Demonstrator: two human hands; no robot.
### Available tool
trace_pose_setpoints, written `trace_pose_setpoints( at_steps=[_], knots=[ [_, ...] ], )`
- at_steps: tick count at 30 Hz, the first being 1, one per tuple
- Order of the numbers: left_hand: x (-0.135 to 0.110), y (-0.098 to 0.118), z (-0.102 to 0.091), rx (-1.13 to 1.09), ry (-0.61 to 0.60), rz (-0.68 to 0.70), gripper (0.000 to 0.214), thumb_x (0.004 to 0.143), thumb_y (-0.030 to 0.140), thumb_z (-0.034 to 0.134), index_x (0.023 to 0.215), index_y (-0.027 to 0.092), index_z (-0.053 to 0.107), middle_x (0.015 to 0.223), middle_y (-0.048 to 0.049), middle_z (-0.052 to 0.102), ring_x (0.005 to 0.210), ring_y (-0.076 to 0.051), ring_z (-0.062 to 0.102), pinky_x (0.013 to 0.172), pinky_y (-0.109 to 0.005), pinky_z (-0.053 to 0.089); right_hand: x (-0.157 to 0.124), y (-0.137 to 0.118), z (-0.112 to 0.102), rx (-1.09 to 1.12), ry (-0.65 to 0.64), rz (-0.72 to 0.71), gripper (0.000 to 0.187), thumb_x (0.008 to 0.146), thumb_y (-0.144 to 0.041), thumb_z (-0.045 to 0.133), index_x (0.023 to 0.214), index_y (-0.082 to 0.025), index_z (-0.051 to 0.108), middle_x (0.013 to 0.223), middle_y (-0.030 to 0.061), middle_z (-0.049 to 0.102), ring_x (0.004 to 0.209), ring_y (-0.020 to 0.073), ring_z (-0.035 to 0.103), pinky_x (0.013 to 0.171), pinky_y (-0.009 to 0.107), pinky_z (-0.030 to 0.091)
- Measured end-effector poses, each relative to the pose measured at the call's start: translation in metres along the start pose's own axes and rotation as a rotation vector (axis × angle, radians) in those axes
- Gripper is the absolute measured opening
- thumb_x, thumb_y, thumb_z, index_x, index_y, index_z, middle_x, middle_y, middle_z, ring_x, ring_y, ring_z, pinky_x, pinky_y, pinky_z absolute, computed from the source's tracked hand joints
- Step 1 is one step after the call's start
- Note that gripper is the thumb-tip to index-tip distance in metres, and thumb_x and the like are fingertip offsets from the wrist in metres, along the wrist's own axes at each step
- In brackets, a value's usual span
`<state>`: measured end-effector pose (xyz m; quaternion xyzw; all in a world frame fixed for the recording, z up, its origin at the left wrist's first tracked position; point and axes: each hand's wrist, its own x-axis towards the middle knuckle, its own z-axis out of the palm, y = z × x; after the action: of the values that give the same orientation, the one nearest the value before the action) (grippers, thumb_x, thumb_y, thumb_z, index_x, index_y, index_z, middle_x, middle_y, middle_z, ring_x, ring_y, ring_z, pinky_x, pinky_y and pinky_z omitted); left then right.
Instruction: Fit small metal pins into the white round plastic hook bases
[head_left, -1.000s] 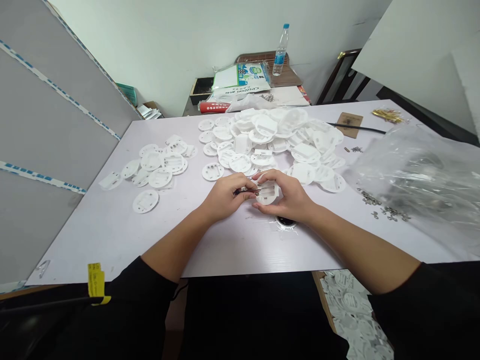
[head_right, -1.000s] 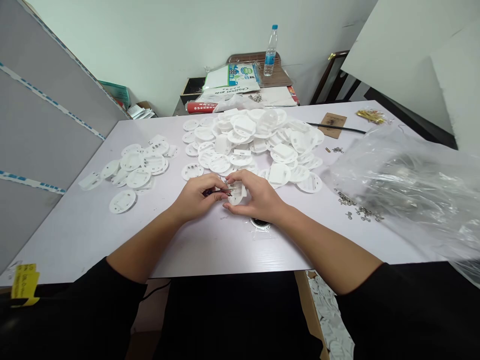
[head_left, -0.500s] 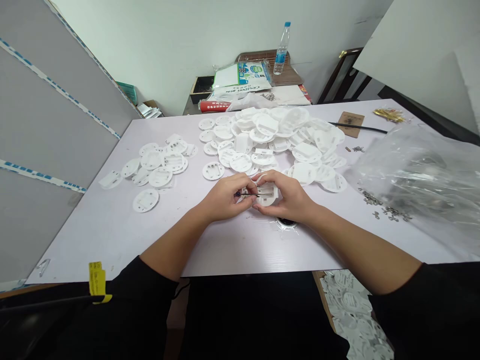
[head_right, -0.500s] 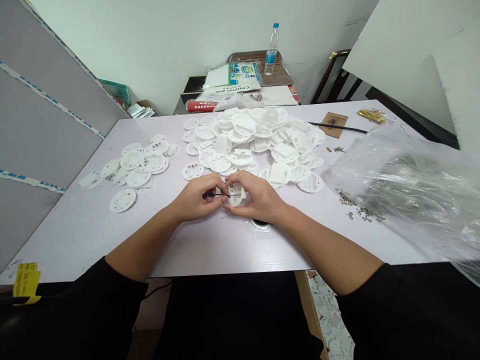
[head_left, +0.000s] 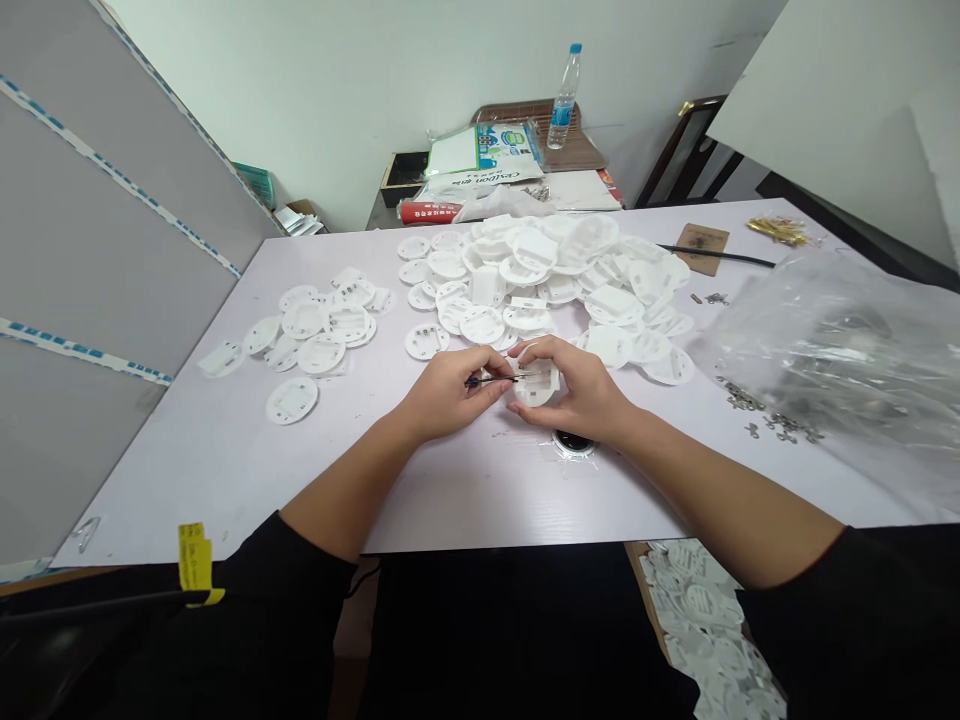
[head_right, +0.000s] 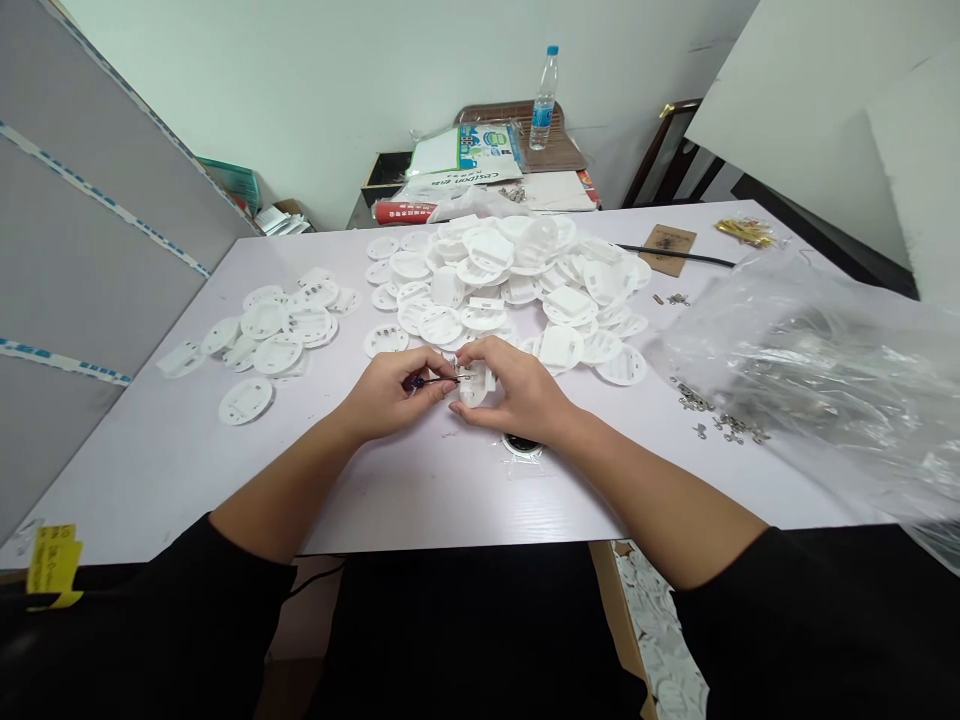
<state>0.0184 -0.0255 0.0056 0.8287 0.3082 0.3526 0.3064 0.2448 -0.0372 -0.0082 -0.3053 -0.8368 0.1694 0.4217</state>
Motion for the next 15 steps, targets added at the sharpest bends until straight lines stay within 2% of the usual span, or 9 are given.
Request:
trace_pose_setpoints(
  at_steps=[8, 15],
  knots=[
    [0.0004, 0.0022, 0.0004, -0.017, -0.006, 0.011, 0.012, 0.083, 0.015, 0.066, 0.094, 0.018, 0.068, 0.090, -0.0009, 0.069, 0.074, -0.009, 0.059, 0.068, -0.023, 0.047, 0.0010, -0.0011, 0.0003, -0.006, 0.005, -0.010, 0.047, 0.078, -0.030, 0.079, 0.116, -0.024, 0.053, 0.115, 0.0074, 0.066, 0.108, 0.0241, 0.066, 0.092, 0.041, 0.056],
    [0.0016, -0.0002, 0.0016, -0.019, 0.001, -0.023, 0.010, 0.087, 0.022, 0.068, 0.095, 0.019, 0.071, 0.090, -0.0028, 0.070, 0.077, -0.011, 0.061, 0.069, -0.025, 0.049, 0.0006, -0.0005, 0.0019, -0.002, -0.008, -0.016, 0.047, 0.078, -0.031, 0.079, 0.116, -0.024, 0.053, 0.115, 0.0086, 0.066, 0.107, 0.0251, 0.066, 0.091, 0.042, 0.056]
  ],
)
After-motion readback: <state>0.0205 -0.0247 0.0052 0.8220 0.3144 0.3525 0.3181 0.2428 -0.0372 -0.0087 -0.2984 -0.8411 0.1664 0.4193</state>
